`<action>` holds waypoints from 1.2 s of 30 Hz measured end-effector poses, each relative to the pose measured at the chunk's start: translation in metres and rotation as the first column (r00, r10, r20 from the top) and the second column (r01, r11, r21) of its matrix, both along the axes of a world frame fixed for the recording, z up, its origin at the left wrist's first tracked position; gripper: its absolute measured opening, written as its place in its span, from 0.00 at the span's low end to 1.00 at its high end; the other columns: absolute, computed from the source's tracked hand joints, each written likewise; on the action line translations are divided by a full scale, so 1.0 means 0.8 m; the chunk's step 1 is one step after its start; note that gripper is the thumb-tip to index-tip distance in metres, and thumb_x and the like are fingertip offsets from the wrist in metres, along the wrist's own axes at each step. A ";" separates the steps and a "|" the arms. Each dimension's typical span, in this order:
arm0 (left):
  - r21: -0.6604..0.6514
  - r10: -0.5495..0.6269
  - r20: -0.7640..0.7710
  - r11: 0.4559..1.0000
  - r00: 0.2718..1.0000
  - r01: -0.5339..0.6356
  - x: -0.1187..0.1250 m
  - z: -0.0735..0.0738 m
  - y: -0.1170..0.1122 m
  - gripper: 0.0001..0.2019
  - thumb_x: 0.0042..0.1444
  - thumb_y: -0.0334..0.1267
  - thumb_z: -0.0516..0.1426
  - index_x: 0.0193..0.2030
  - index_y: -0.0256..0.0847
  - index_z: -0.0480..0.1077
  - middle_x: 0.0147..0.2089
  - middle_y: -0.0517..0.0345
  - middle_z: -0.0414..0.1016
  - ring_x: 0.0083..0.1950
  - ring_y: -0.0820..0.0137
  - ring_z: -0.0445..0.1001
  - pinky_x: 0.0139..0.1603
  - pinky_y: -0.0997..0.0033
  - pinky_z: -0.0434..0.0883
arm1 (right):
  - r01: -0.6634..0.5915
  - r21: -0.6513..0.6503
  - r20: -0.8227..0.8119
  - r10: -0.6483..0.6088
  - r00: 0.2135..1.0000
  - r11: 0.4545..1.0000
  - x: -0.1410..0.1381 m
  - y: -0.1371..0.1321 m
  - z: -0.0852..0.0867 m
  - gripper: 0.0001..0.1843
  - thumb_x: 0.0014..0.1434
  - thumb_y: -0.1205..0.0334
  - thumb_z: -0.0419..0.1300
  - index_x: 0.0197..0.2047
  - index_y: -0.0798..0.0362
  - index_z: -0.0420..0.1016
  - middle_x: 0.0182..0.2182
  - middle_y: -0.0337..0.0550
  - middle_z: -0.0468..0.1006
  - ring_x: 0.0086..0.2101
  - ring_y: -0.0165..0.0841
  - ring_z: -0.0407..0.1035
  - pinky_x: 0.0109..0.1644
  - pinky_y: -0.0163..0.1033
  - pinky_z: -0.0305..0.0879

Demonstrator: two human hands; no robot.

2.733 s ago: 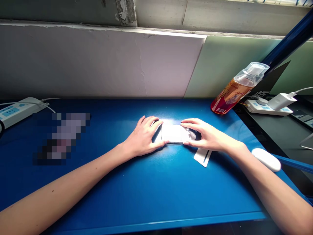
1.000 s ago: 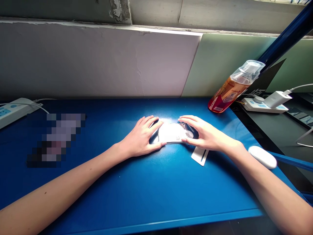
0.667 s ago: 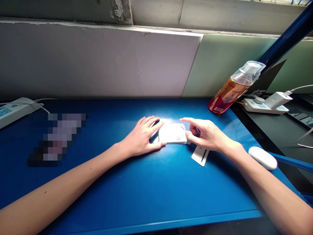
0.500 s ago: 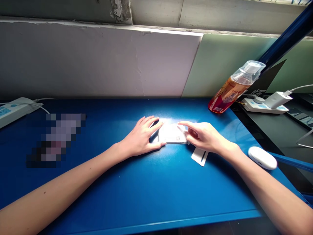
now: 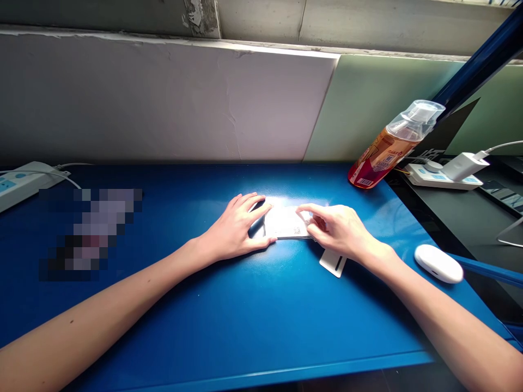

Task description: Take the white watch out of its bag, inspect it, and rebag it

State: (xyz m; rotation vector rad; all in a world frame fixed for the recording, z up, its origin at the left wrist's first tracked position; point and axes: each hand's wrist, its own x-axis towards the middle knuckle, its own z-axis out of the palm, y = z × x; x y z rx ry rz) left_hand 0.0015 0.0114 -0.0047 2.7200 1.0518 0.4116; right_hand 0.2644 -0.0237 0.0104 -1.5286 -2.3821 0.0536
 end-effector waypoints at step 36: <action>0.015 0.031 -0.031 0.999 0.999 -0.030 0.001 0.003 -0.005 0.33 0.63 0.53 0.53 0.68 0.33 0.59 0.69 0.37 0.63 0.71 0.47 0.57 0.71 0.42 0.55 | -0.140 -0.017 -0.066 0.138 0.988 0.990 0.025 0.017 -0.002 0.14 0.66 0.61 0.56 0.49 0.53 0.80 0.45 0.50 0.81 0.43 0.42 0.75 0.46 0.46 0.73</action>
